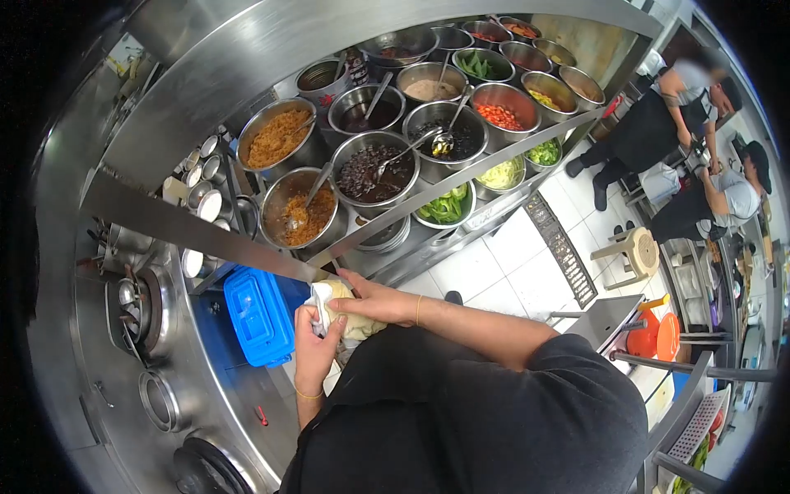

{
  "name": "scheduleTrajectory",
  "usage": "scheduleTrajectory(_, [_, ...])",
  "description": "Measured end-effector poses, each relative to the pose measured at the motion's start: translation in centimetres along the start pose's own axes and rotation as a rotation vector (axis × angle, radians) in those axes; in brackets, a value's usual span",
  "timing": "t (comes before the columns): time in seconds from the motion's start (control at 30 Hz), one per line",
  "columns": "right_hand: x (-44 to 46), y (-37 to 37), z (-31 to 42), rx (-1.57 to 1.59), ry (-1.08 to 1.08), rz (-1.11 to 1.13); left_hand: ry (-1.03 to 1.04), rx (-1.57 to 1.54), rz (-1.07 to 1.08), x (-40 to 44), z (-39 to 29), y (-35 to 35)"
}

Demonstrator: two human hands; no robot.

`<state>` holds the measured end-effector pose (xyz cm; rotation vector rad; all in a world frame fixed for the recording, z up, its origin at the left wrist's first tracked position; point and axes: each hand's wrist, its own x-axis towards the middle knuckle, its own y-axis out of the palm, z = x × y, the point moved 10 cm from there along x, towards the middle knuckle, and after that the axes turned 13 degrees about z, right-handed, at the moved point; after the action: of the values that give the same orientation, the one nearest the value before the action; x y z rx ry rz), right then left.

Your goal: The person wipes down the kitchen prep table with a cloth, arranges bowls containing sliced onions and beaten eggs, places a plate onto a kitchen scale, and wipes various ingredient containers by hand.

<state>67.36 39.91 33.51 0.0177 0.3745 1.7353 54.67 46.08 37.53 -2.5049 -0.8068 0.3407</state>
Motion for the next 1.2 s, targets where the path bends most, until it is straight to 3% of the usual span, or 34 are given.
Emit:
scheduleTrajectory(0.1, [-0.9, -1.1, 0.5, -0.089, -0.033, -0.018, -0.005, 0.000, -0.002, 0.5, -0.9, 0.9])
scheduleTrajectory(0.43, [-4.9, -4.7, 0.0, 0.119, -0.048, -0.013, 0.026, -0.022, 0.154, 2.3, -3.7, 5.3])
scheduleTrajectory(0.53, [-6.0, -5.9, -0.3, 0.142, -0.037, -0.034, -0.065, -0.134, 0.164, 2.8, -4.0, 6.7])
scheduleTrajectory(0.7, [-7.3, -7.4, -0.4, 0.234, -0.064, -0.041, -0.014, 0.020, 0.186, 3.9, -5.3, 8.5])
scheduleTrajectory(1.03, [-8.2, -8.5, -1.2, 0.418, -0.063, 0.051, -0.198, -0.251, 0.203, 5.0, -6.6, 10.0])
scheduleTrajectory(1.2, [-8.4, -9.0, -1.1, 0.434, -0.050, 0.067, -0.166, -0.292, 0.194, 5.2, -8.4, 10.2])
